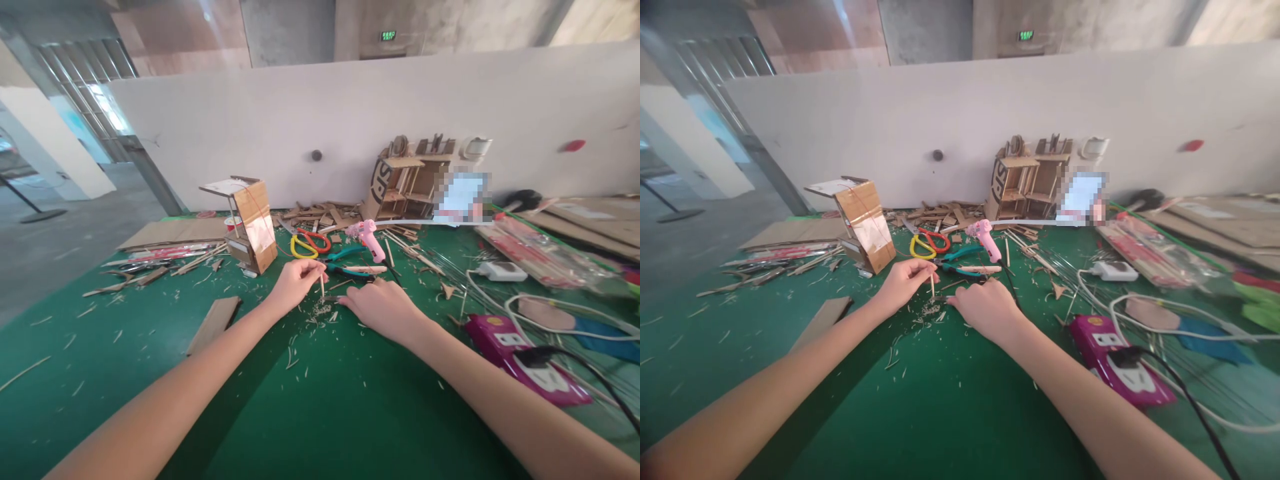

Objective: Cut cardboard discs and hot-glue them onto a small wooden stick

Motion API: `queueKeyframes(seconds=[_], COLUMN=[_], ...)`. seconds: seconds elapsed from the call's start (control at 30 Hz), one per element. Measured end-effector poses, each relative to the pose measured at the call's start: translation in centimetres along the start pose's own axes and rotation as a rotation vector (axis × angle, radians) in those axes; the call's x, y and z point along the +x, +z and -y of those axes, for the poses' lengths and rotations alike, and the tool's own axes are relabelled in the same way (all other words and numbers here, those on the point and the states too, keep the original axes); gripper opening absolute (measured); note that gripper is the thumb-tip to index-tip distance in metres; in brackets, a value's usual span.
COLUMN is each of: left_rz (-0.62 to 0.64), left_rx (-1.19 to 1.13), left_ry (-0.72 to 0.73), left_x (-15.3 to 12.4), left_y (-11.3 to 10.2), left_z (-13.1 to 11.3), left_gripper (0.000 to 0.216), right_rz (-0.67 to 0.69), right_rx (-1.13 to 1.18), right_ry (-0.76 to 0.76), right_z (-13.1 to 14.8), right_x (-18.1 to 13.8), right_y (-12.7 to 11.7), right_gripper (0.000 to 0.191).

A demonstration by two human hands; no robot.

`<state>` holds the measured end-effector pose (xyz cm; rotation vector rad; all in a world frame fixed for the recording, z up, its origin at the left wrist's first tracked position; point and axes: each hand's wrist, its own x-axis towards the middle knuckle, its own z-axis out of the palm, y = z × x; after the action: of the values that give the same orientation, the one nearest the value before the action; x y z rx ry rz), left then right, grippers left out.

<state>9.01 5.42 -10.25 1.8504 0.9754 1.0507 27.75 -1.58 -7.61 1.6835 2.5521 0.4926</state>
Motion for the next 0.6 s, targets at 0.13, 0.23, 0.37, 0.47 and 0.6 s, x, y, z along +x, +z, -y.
queueKeyframes(seconds=[0.13, 0.23, 0.37, 0.47, 0.6], left_rz=[0.018, 0.01, 0.004, 0.01, 0.005], left_rx=[0.007, -0.014, -0.034, -0.032, -0.029], left_ry=[0.025, 0.002, -0.016, -0.014, -0.023], left_x=[0.1, 0.08, 0.06, 0.11, 0.11], left_y=[0.05, 0.1, 0.14, 0.16, 0.14], left_z=[0.03, -0.03, 0.0, 0.12, 0.08], left_gripper=[0.028, 0.027, 0.027, 0.026, 0.023], right_rz=[-0.007, 0.026, 0.032, 0.014, -0.042], right_rx=[-0.002, 0.016, 0.027, 0.012, -0.01], right_ry=[0.065, 0.026, -0.057, -0.061, -0.013], right_z=[-0.28, -0.15, 0.14, 0.16, -0.01], right_x=[0.54, 0.54, 0.02, -0.29, -0.15], right_y=[0.08, 0.18, 0.26, 0.28, 0.43], right_gripper=[0.044, 0.042, 0.041, 0.041, 0.041])
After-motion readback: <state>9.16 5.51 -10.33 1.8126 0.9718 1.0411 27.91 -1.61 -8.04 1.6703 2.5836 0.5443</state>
